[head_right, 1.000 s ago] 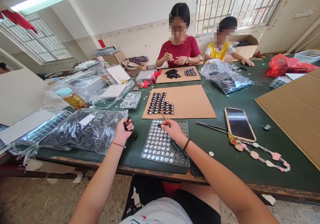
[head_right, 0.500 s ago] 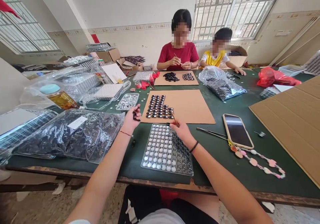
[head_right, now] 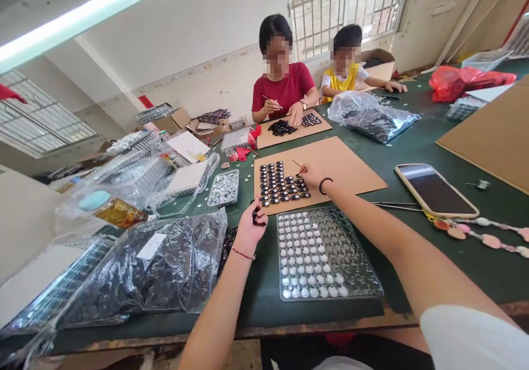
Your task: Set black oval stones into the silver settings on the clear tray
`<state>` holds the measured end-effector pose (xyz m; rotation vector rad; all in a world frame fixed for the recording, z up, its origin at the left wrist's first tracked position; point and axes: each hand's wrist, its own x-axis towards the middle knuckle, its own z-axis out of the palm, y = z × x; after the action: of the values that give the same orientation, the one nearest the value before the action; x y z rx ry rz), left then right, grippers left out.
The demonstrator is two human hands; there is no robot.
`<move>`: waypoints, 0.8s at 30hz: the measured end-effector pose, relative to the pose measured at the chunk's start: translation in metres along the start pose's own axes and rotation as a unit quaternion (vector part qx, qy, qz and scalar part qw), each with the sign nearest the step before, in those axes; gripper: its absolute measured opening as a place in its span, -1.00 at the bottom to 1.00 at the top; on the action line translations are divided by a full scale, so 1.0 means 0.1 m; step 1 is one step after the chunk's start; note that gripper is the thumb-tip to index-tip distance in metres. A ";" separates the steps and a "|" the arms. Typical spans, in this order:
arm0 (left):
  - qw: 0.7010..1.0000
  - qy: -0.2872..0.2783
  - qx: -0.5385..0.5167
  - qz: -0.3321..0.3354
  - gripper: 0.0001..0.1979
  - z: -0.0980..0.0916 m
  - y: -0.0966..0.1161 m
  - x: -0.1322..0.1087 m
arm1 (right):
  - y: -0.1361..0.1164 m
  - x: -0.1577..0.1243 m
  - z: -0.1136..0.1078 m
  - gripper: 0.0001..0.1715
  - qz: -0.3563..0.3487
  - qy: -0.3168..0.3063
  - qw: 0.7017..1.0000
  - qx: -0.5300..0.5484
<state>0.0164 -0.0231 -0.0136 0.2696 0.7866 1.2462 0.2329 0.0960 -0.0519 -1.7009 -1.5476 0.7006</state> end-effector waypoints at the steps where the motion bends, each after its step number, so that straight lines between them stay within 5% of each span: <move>1: 1.000 0.000 -0.010 -0.005 -0.90 0.00 -0.01 -0.01 | 0.02 0.02 0.02 -0.97 0.002 -0.004 1.000 -0.013; 9: 0.997 -0.033 0.010 -0.063 -0.90 0.05 -0.08 -0.08 | 0.05 -0.03 0.07 -0.84 -0.028 0.014 0.997 -0.075; 13: 0.998 -0.043 0.024 -0.049 -0.91 0.07 -0.10 -0.11 | -0.09 -0.15 -0.14 -0.71 -0.051 0.087 0.992 -0.071; 17: 0.993 -0.099 0.040 -0.042 -0.87 0.10 -0.14 -0.13 | -0.16 -0.55 -0.46 -0.56 -0.085 0.144 0.986 -0.010; 20: 0.986 -0.136 0.075 -0.055 -0.84 0.12 -0.20 -0.15 | -0.12 -0.95 -0.59 -0.48 -0.131 0.116 0.981 0.084; 24: 0.984 -0.129 0.103 -0.067 -0.84 0.15 -0.29 -0.16 | 0.00 -1.32 -0.56 -0.53 -0.143 -0.012 0.986 0.090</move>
<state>0.0463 -0.0437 -0.0135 0.5264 0.6969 0.9800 0.2594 -0.0430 -0.0284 -1.3096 -1.6481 0.6892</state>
